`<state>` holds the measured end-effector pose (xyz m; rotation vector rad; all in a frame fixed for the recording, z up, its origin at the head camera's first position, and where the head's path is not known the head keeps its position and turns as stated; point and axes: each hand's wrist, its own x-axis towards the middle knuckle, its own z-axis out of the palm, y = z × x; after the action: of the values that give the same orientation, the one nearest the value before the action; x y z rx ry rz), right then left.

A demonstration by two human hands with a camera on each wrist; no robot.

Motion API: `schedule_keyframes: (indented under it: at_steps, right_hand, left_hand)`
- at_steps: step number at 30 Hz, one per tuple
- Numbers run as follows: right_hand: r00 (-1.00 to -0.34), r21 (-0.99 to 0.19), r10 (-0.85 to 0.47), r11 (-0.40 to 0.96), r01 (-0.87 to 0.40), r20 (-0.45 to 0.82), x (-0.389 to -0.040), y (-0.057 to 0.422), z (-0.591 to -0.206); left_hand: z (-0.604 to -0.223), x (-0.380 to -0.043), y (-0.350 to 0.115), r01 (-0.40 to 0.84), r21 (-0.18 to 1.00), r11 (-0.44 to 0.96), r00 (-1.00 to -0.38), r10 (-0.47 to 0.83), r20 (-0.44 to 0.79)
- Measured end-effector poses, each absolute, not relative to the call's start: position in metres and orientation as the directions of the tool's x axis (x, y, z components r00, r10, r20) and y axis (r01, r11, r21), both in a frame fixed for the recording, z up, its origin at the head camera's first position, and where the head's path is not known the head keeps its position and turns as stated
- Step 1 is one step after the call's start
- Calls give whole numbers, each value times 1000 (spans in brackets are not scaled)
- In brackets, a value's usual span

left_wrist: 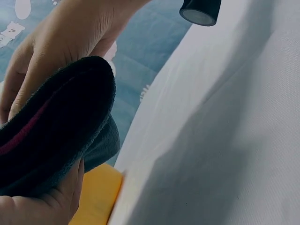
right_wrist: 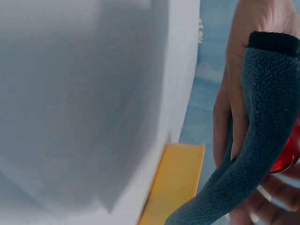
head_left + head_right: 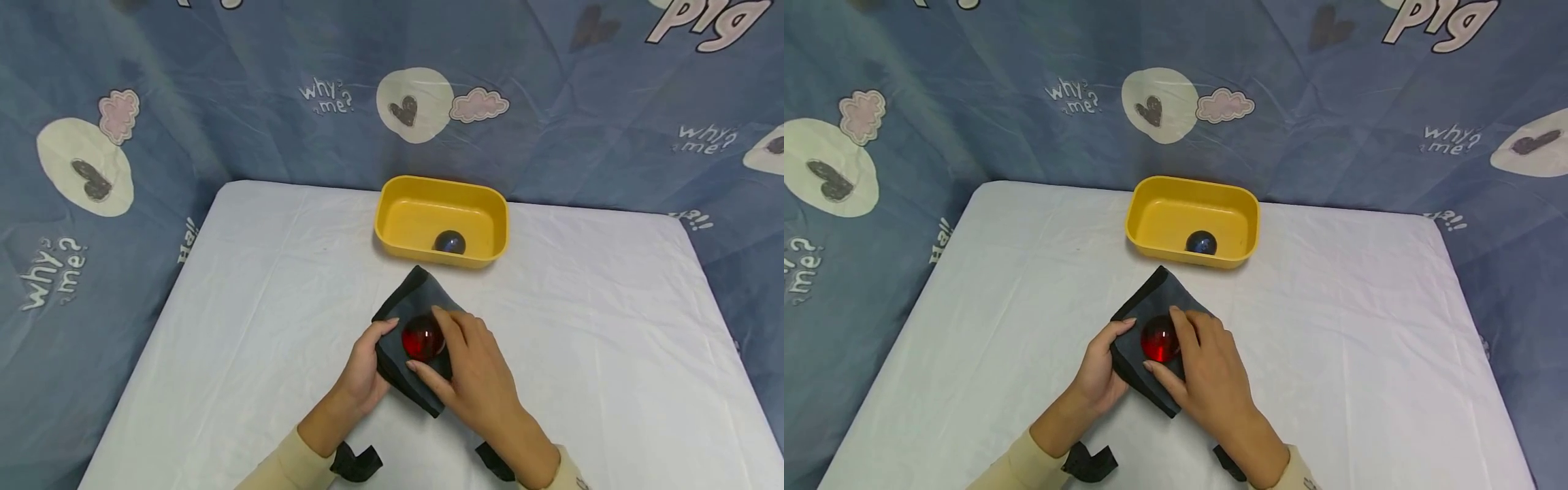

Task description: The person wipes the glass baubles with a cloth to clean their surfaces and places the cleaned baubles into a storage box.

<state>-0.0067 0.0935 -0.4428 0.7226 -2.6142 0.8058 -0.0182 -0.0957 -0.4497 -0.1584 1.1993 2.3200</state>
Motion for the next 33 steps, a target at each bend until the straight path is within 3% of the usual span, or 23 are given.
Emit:
schedule_keyframes:
  at_steps: [7,24,33]
  right_hand:
    - [-776,-427,-404,665,-613,484,-9,95,-441]
    - [-872,-518,-278,717,-467,402,-16,98,-442]
    - [-767,-440,-438,637,-633,469,-14,102,-436]
  left_hand:
    - [-448,-19,-95,-502,727,-468,-855,396,-334]
    - [-449,-18,-92,-511,727,-458,-849,398,-346]
    - [-447,-19,-91,-486,731,-479,-864,389,-320]
